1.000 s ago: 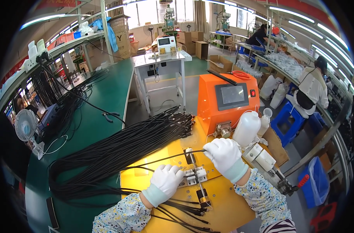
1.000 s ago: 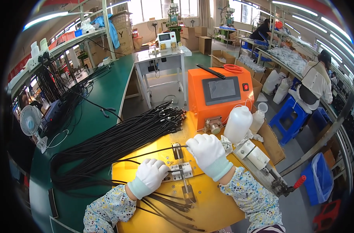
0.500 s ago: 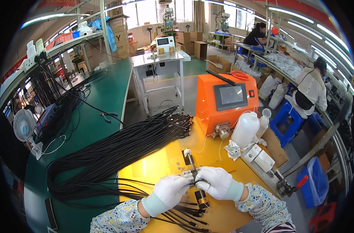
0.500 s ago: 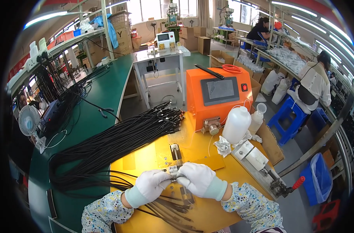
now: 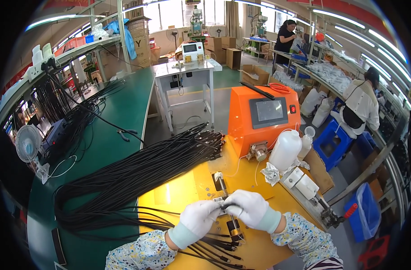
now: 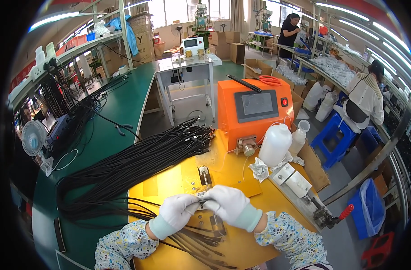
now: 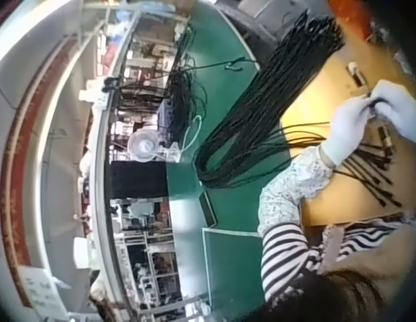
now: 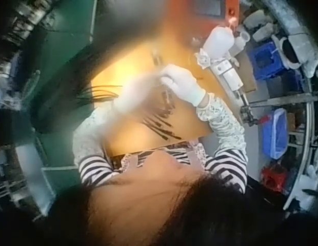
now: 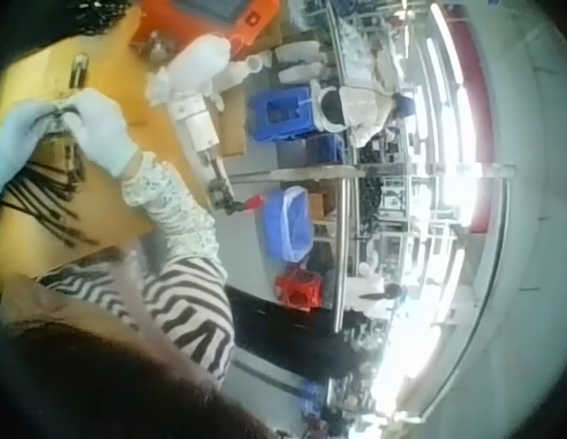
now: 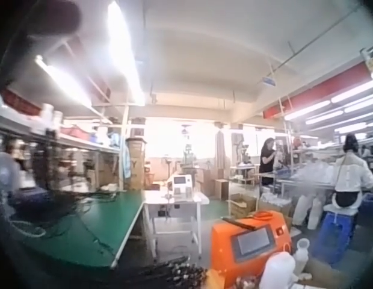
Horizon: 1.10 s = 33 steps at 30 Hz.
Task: The worker is using a workstation machine to crimp connectors onto the ends of black electrical cables, then hanging the finished cables on a metal rack.
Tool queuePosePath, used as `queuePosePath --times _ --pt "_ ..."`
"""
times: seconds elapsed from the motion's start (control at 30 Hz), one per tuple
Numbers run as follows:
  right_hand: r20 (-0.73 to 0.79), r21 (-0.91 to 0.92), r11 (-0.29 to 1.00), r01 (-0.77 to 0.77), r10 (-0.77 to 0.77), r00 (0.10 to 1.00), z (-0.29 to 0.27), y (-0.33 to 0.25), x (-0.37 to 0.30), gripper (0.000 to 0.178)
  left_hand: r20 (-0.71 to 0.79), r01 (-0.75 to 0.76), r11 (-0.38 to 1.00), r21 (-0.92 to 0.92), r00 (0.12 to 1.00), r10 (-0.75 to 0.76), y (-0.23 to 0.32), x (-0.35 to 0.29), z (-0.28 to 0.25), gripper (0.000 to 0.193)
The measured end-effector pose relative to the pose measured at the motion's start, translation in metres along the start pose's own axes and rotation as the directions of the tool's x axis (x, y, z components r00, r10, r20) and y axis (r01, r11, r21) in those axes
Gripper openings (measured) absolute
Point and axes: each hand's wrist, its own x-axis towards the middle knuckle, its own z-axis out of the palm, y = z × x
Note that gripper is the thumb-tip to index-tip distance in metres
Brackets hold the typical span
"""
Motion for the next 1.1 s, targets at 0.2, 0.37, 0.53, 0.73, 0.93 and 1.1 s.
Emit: queuePosePath --times 0.2,0.37,0.53,0.73,0.93,1.1 --pt "0.007 -0.047 0.996 -0.07 0.071 0.997 -0.011 0.025 0.0 0.012 -0.09 -0.027 0.985 0.169 0.995 0.042 -0.004 0.006 0.005 0.022" --pt "0.048 -0.262 0.965 0.022 -0.01 0.999 -0.005 0.034 0.003 0.013 0.078 -0.197 0.846 0.496 0.98 0.183 -0.018 0.001 0.008 0.031" --pt "0.106 -0.208 0.978 0.006 0.016 0.994 -0.022 0.038 0.031 0.014 0.159 -0.27 0.749 0.606 0.963 0.218 -0.019 -0.001 0.007 0.039" --pt "0.329 -0.742 0.628 0.235 0.036 0.943 0.02 0.058 0.144 0.014 0.247 -0.322 0.714 0.622 0.946 0.211 -0.017 0.001 0.003 0.043" --pt "0.297 -0.818 0.531 0.221 0.061 0.953 0.046 0.087 0.174 0.01 0.271 -0.33 0.729 0.6 0.941 0.203 -0.016 0.003 0.003 0.044" --pt "0.364 -0.812 0.44 0.383 -0.132 0.922 0.031 0.081 0.172 0.008 0.252 -0.33 0.731 0.597 0.942 0.22 -0.025 0.0 0.003 0.043"
